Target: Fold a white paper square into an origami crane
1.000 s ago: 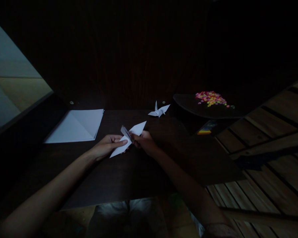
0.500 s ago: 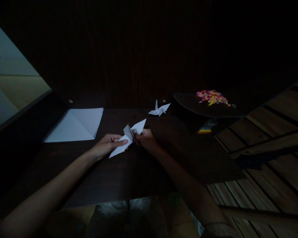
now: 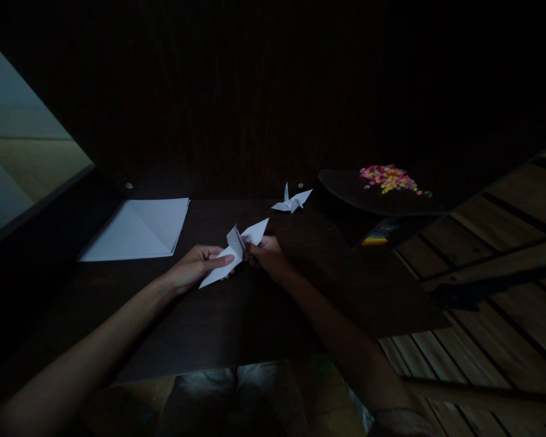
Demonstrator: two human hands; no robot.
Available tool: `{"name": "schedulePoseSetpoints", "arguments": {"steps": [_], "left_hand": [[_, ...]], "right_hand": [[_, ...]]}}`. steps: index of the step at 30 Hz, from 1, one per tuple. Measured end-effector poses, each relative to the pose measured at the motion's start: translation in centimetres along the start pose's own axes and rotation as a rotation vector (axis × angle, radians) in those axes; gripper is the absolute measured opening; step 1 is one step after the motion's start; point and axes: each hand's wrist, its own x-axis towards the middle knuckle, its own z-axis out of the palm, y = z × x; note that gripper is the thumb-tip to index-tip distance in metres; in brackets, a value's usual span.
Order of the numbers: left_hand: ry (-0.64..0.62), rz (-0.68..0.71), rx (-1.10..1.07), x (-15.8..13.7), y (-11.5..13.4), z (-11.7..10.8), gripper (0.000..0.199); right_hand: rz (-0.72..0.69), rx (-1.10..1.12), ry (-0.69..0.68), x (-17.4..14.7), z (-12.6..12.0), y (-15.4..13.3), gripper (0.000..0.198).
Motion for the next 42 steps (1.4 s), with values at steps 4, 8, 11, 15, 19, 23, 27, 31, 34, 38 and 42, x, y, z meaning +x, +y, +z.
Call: {"name": "schedulePoseSetpoints", "arguments": {"steps": [4,8,11,15,19,23,27,31,34,38,42], "left_hand": [[0.003,-0.009,-0.023,0.06,-0.01,-0.06,0.035],[-0.004,-0.003,-0.037,0.03,0.05,-0.02,0.035],[-0.015,0.005,-0.047,-0.01,0.12,0.05,0.033],[-0.018,0.008,-0.050,0.02,0.11,0.03,0.033],[-0.019,0.013,-0.059,0.08,0.07,-0.01,0.033],[-0.005,0.001,-0.040,0.01,0.18,0.09,0.035],[0.024,-0.006,0.013,-0.05,0.18,0.19,0.033],[0.113,-0.010,0.019,0.07,-0.02,0.00,0.032],[0.180,-0.019,0.022,0.25,-0.21,-0.14,0.033],[0.182,-0.014,0.083,0.47,-0.53,-0.11,0.032],[0.194,0.074,0.365,0.40,-0.61,-0.24,0.032]], "right_hand": [[0.007,0.008,0.000,-0.04,0.03,-0.07,0.032],[0.021,0.020,0.003,-0.04,0.06,-0.18,0.033],[0.022,0.022,0.014,-0.07,0.07,-0.23,0.033],[0.024,0.042,0.012,-0.17,0.10,-0.30,0.032],[0.026,0.065,0.005,-0.17,0.13,-0.31,0.031],[0.037,0.049,-0.014,0.07,0.01,0.00,0.029],[0.075,0.027,-0.079,0.40,-0.37,0.33,0.029],[0.020,0.071,0.143,0.55,-0.73,0.09,0.035],[-0.115,0.055,0.215,0.38,-0.76,-0.33,0.035],[-0.273,-0.105,0.065,0.12,-0.48,-0.26,0.026],[-0.432,-0.303,0.103,0.16,-0.51,0.30,0.022]]}}
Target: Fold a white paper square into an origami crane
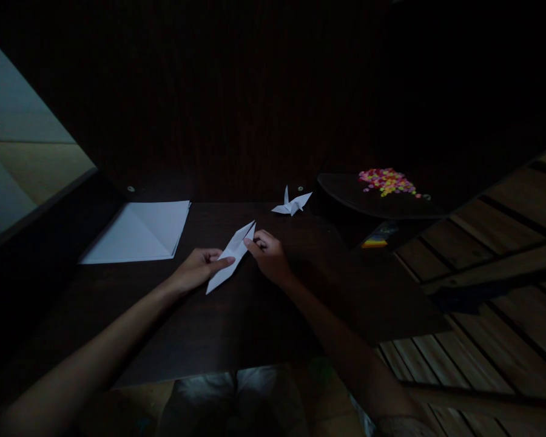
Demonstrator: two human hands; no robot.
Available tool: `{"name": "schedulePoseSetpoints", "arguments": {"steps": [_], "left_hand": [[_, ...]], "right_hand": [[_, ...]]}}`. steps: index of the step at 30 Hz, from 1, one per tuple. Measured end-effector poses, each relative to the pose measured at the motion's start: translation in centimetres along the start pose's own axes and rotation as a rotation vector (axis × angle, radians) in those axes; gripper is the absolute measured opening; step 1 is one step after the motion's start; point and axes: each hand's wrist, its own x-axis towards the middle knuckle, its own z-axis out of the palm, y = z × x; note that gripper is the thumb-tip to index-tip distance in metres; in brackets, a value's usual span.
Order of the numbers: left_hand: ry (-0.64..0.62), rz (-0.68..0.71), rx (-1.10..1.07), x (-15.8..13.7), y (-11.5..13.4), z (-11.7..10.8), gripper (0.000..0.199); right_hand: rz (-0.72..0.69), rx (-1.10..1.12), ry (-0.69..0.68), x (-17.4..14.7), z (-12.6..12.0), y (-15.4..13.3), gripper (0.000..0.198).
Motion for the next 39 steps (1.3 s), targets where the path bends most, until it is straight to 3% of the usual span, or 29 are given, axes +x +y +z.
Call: {"name": "schedulePoseSetpoints", "arguments": {"steps": [3,5,7,10,13,27,39], "left_hand": [[0.161,0.199,0.289,-0.2,0.1,-0.3,0.032],[0.256,0.336,0.371,-0.2,0.3,-0.5,0.035],[0.274,0.460,0.396,-0.2,0.3,-0.6,0.039],[0.227,0.552,0.403,-0.1,0.3,-0.6,0.023],[0.207,0.525,0.367,0.0,0.2,-0.6,0.015],[0.193,0.424,0.272,0.1,-0.2,-0.3,0.025],[0.171,0.423,0.303,0.2,-0.4,-0.6,0.020]], "right_hand": [[-0.112,-0.122,-0.015,-0.1,-0.2,0.2,0.022],[-0.179,-0.184,-0.074,-0.2,-0.4,0.1,0.020],[-0.244,-0.236,-0.142,-0.4,-0.4,-0.2,0.020],[-0.325,-0.300,-0.202,-0.6,-0.3,-0.5,0.021],[-0.373,-0.338,-0.211,-0.7,-0.3,-0.6,0.021],[-0.445,-0.505,-0.314,-0.8,-0.7,0.1,0.019],[-0.409,-0.445,-0.278,-0.7,-0.6,0.5,0.021]]}}
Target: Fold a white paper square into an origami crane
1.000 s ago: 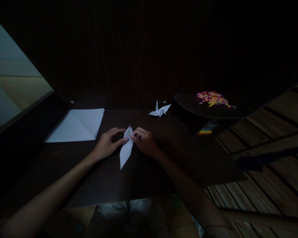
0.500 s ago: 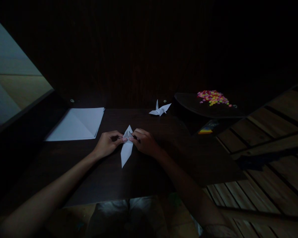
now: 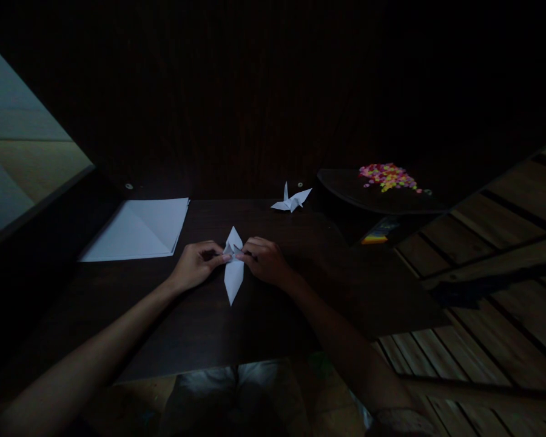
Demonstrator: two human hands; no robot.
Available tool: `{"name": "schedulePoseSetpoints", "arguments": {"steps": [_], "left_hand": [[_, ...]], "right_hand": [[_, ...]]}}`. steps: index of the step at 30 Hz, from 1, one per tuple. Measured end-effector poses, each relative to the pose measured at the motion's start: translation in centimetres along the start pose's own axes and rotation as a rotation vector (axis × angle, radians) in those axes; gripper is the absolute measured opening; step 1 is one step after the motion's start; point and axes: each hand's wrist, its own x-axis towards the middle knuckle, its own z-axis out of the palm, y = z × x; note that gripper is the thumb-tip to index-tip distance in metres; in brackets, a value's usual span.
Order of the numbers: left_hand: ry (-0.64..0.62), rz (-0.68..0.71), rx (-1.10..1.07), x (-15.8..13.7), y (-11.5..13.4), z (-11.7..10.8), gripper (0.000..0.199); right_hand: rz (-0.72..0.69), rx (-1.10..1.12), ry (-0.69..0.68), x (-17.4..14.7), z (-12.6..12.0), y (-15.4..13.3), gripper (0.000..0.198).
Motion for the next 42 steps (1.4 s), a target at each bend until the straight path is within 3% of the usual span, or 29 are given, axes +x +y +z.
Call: {"name": "schedulePoseSetpoints", "arguments": {"steps": [25,34,42], "left_hand": [[-0.044,0.015,-0.004,0.07,0.64,-0.56,0.017],[-0.053,-0.049,-0.129,-0.13,0.85,-0.27,0.022],[0.020,-0.142,-0.380,0.20,0.48,-0.31,0.030]], "right_hand": [[0.092,0.099,0.050,0.17,-0.50,-0.25,0.021],[0.145,0.217,0.064,0.28,-0.57,-0.39,0.023],[0.226,0.323,0.109,0.29,-0.73,-0.55,0.018]]}}
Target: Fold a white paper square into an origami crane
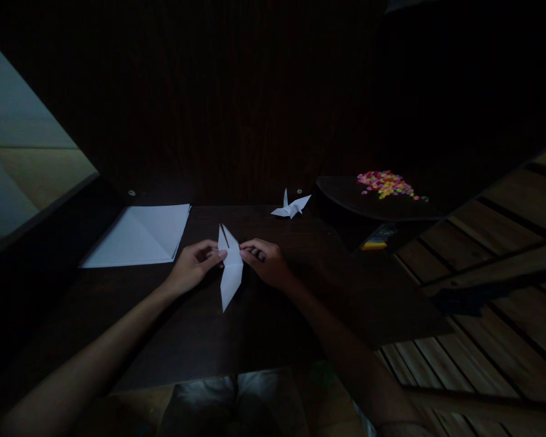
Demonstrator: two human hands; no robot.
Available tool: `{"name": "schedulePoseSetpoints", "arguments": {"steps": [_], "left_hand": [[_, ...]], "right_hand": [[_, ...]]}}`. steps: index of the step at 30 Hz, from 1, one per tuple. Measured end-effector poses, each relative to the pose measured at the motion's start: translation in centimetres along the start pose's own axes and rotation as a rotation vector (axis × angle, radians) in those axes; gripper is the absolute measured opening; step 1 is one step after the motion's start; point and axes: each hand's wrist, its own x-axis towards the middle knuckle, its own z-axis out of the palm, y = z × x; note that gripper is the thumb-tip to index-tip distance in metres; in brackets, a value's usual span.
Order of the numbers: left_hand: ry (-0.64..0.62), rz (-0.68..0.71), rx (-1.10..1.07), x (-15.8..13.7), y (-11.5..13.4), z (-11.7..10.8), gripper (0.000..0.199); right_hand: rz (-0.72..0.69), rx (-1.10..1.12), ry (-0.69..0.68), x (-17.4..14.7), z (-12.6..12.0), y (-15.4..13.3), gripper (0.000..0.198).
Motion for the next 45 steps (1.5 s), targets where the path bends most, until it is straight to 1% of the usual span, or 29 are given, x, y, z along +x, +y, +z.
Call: {"name": "schedulePoseSetpoints", "arguments": {"steps": [5,7,11,13,17,21,24,28,32,34,37,39,41,43,45], "left_hand": [[0.080,0.010,-0.127,0.3,0.0,-0.2,0.035],[0.102,0.018,-0.129,0.3,0.1,-0.2,0.036],[0.162,0.069,-0.092,0.1,0.7,-0.1,0.034],[0.194,0.098,-0.098,-0.1,1.2,0.0,0.031],[0.207,0.100,-0.146,-0.4,2.0,0.4,0.031],[0.153,0.062,-0.264,-0.5,2.2,1.0,0.032],[0.097,0.041,-0.333,-0.6,1.9,1.3,0.038],[0.086,0.017,-0.365,-0.6,1.5,1.5,0.049],[0.116,-0.014,-0.404,-0.5,1.3,1.5,0.062],[0.125,-0.017,-0.415,-0.5,1.2,1.4,0.064],[0.131,-0.004,-0.350,-0.6,1.3,1.5,0.054],[0.111,0.014,-0.248,-0.8,1.3,1.6,0.039],[0.082,0.062,-0.136,-1.0,1.3,1.7,0.026],[0.054,0.116,-0.071,-1.1,1.3,1.6,0.023],[0.039,0.138,-0.067,-1.2,1.4,1.6,0.023]], "right_hand": [[-0.100,0.036,-0.037,-0.1,0.0,-0.4,0.024],[-0.135,0.016,-0.039,-0.1,0.1,-0.7,0.023],[-0.191,-0.010,0.020,-0.2,0.1,-1.3,0.015],[-0.169,0.029,0.036,-0.3,0.1,-1.6,0.011],[-0.042,0.090,0.080,-0.5,0.5,-1.8,0.010],[0.108,0.189,0.132,-0.5,1.0,-1.4,0.015],[0.186,0.284,0.147,-0.3,1.2,-1.4,0.017],[0.230,0.338,0.123,-0.3,1.2,-1.7,0.019],[0.215,0.342,0.076,-0.3,1.2,-2.0,0.025],[0.199,0.337,0.069,-0.3,1.2,-2.0,0.028],[0.180,0.368,0.055,-0.2,1.3,-1.9,0.031],[0.173,0.412,0.042,-0.1,1.4,-1.9,0.031],[0.168,0.448,0.028,-0.2,1.4,-1.8,0.032],[0.161,0.453,0.007,-0.2,1.4,-1.8,0.032],[0.151,0.440,-0.010,-0.3,1.3,-1.8,0.030]]}}
